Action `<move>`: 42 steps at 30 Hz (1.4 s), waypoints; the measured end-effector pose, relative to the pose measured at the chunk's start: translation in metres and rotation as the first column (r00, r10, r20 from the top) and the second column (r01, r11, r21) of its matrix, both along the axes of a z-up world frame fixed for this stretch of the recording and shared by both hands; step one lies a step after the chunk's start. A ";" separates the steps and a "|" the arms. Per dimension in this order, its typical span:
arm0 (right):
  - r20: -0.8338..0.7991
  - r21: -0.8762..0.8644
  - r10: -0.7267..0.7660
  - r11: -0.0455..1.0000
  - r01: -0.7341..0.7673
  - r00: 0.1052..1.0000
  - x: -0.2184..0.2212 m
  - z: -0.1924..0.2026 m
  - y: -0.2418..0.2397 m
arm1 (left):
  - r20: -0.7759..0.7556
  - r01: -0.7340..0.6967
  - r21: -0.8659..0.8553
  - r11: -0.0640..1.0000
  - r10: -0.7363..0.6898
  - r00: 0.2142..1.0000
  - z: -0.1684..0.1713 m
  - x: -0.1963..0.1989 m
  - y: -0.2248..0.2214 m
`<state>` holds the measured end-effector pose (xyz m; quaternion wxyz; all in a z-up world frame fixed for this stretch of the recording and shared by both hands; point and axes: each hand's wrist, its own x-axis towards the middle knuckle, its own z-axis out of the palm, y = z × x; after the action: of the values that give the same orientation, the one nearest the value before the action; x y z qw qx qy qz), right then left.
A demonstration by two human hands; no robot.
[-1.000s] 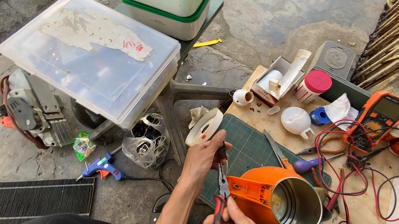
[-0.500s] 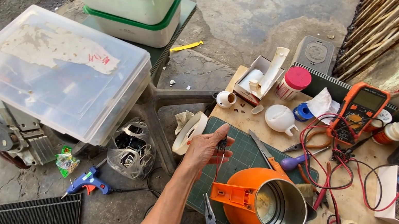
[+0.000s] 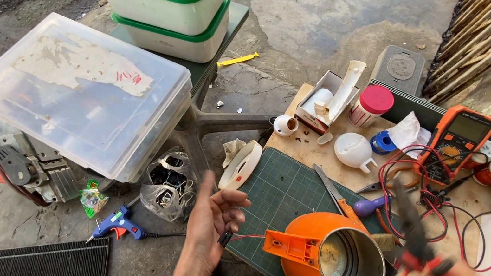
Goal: Repairing an orange electric kettle by disassembling the base, stripping wires, and checking electrical connections with a multimeter.
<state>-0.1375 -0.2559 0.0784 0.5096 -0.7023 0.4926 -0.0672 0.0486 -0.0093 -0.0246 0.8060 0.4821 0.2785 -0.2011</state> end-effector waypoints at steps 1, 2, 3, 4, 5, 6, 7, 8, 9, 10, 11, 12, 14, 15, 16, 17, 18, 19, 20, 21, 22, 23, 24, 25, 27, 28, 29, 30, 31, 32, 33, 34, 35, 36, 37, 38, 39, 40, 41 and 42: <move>0.149 -0.063 0.084 0.995 -0.076 0.985 0.013 0.004 -0.008 | -0.046 0.209 0.149 0.966 -0.205 0.978 0.008 0.006 0.001; 0.287 -0.137 0.169 0.981 -0.134 0.943 0.025 0.009 -0.017 | -0.124 0.412 0.280 0.867 -0.393 0.911 0.016 0.013 0.001; 0.288 -0.134 0.168 0.982 -0.134 0.943 0.042 0.017 -0.022 | -0.125 0.412 0.283 0.866 -0.393 0.911 -0.003 0.018 -0.001; 0.245 -0.219 0.270 0.951 -0.219 0.931 0.058 0.026 -0.027 | -0.202 0.571 0.693 0.440 -0.642 0.740 -0.022 0.022 -0.003; 0.194 -0.297 0.367 0.906 -0.302 0.910 0.075 0.034 -0.033 | -0.401 0.469 0.872 -0.136 -0.750 0.527 -0.041 0.026 -0.005; 0.197 -0.294 0.367 0.907 -0.302 0.909 0.082 0.032 -0.035 | -0.402 0.468 0.873 -0.139 -0.748 0.527 -0.036 0.030 -0.016; 0.045 -0.389 0.373 0.861 -0.328 0.927 0.091 0.029 -0.037 | -0.365 0.470 0.877 -0.100 -0.774 0.517 -0.031 0.034 -0.027; -0.108 -0.471 0.357 0.804 -0.364 0.928 0.098 0.026 -0.039 | -0.329 0.474 0.878 -0.062 -0.798 0.504 -0.027 0.036 -0.038; -0.109 -0.467 0.357 0.806 -0.364 0.928 0.100 0.020 -0.042 | -0.333 0.477 0.877 -0.066 -0.798 0.503 -0.044 0.041 -0.047; -0.237 -0.436 0.336 0.802 -0.409 0.912 0.103 0.014 -0.046 | -0.246 0.425 0.905 -0.012 -0.830 0.500 -0.061 0.046 -0.056; -0.359 -0.399 0.311 0.801 -0.445 0.880 0.105 0.008 -0.050 | -0.156 0.373 0.927 0.045 -0.857 0.492 -0.078 0.051 -0.066; -0.363 -0.397 0.308 0.803 -0.444 0.880 0.105 0.000 -0.057 | -0.159 0.378 0.925 0.043 -0.858 0.488 -0.098 0.053 -0.072; -0.487 -0.449 0.255 0.747 -0.490 0.835 0.105 -0.018 -0.072 | 0.016 0.257 0.949 0.184 -0.839 0.544 -0.136 0.058 -0.085; -0.488 -0.448 0.253 0.749 -0.488 0.836 0.108 -0.019 -0.075 | 0.014 0.258 0.949 0.182 -0.841 0.542 -0.147 0.061 -0.087; -0.527 -0.443 0.230 0.747 -0.496 0.818 0.109 -0.021 -0.079 | 0.076 0.226 0.944 0.241 -0.825 0.561 -0.159 0.061 -0.088; -0.565 -0.437 0.208 0.745 -0.503 0.799 0.110 -0.023 -0.082 | 0.137 0.193 0.935 0.298 -0.805 0.578 -0.171 0.061 -0.089; -0.567 -0.435 0.206 0.747 -0.502 0.798 0.107 -0.033 -0.089 | 0.134 0.197 0.934 0.297 -0.806 0.576 -0.171 0.061 -0.092; -0.616 -0.473 0.172 0.699 -0.536 0.769 0.105 -0.043 -0.095 | 0.155 0.145 0.947 0.287 -0.802 0.577 -0.171 0.061 -0.093; -0.658 -0.507 0.138 0.646 -0.571 0.740 0.103 -0.053 -0.102 | 0.176 0.088 0.957 0.275 -0.797 0.578 -0.170 0.063 -0.095; -0.658 -0.505 0.139 0.647 -0.571 0.740 0.099 -0.063 -0.106 | 0.174 0.088 0.958 0.273 -0.797 0.578 -0.177 0.062 -0.097; -0.632 -0.584 0.103 0.588 -0.559 0.768 0.096 -0.071 -0.109 | 0.217 0.019 0.959 0.282 -0.776 0.593 -0.184 0.062 -0.100; -0.602 -0.658 0.067 0.524 -0.541 0.796 0.093 -0.080 -0.112 | 0.260 -0.051 0.956 0.289 -0.754 0.604 -0.191 0.062 -0.103; -0.603 -0.657 0.064 0.525 -0.541 0.795 0.093 -0.082 -0.113 | 0.259 -0.048 0.956 0.290 -0.756 0.602 -0.187 0.062 -0.106; -0.618 -0.650 0.034 0.539 -0.535 0.785 0.093 -0.083 -0.113 | 0.257 -0.034 0.952 0.303 -0.736 0.626 -0.183 0.063 -0.109; -0.633 -0.644 0.001 0.555 -0.527 0.775 0.093 -0.083 -0.113 | 0.253 -0.019 0.948 0.317 -0.720 0.647 -0.173 0.066 -0.117; -0.562 -0.648 0.031 0.605 -0.463 0.827 0.095 -0.082 -0.113 | 0.290 0.042 0.895 0.444 -0.650 0.702 -0.168 0.069 -0.123; -0.484 -0.643 0.055 0.654 -0.398 0.873 0.096 -0.081 -0.112 | 0.312 0.091 0.820 0.565 -0.574 0.757 -0.163 0.072 -0.128; -0.487 -0.640 0.056 0.656 -0.400 0.872 0.097 -0.085 -0.115 | 0.309 0.094 0.821 0.563 -0.576 0.757 -0.153 0.079 -0.134; -0.418 -0.585 0.085 0.736 -0.340 0.904 0.098 -0.089 -0.117 | 0.265 0.189 0.674 0.715 -0.472 0.841 -0.142 0.085 -0.140; -0.343 -0.520 0.105 0.807 -0.282 0.933 0.099 -0.093 -0.121 | 0.190 0.241 0.486 0.840 -0.371 0.909 -0.131 0.092 -0.147; -0.344 -0.519 0.105 0.807 -0.282 0.933 0.098 -0.100 -0.124 | 0.189 0.242 0.486 0.840 -0.371 0.909 -0.127 0.099 -0.149; -0.503 -0.518 0.065 0.776 -0.361 0.862 0.097 -0.106 -0.128 | 0.136 0.261 0.332 0.906 -0.320 0.938 -0.122 0.106 -0.151; -0.642 -0.504 0.014 0.746 -0.435 0.767 0.096 -0.113 -0.132 | 0.073 0.260 0.170 0.951 -0.275 0.959 -0.117 0.113 -0.153; -0.643 -0.503 0.012 0.748 -0.434 0.766 0.098 -0.115 -0.134 | 0.071 0.263 0.170 0.950 -0.278 0.958 -0.120 0.118 -0.154; -0.688 -0.467 0.002 0.765 -0.444 0.726 0.099 -0.118 -0.137 | 0.070 0.252 0.083 0.964 -0.258 0.964 -0.122 0.122 -0.156; -0.729 -0.432 -0.008 0.781 -0.451 0.684 0.101 -0.120 -0.140 | 0.067 0.239 -0.005 0.971 -0.238 0.969 -0.124 0.126 -0.157; -0.731 -0.431 -0.011 0.782 -0.450 0.682 0.101 -0.120 -0.136 | 0.065 0.242 -0.007 0.970 -0.241 0.968 -0.127 0.130 -0.159; -0.705 -0.518 -0.041 0.712 -0.474 0.708 0.101 -0.120 -0.132 | 0.072 0.248 -0.056 0.967 -0.244 0.967 -0.130 0.132 -0.161; -0.674 -0.599 -0.070 0.634 -0.489 0.735 0.100 -0.120 -0.128 | 0.079 0.253 -0.104 0.962 -0.246 0.966 -0.133 0.133 -0.163; -0.677 -0.598 -0.072 0.633 -0.491 0.732 0.101 -0.119 -0.128 | 0.076 0.254 -0.107 0.961 -0.247 0.966 -0.132 0.134 -0.165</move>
<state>-0.0369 -0.3836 -0.0410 -0.0224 -0.8804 0.4713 0.0473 0.1821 -0.1739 -0.1569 0.8089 0.4719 0.1782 -0.3022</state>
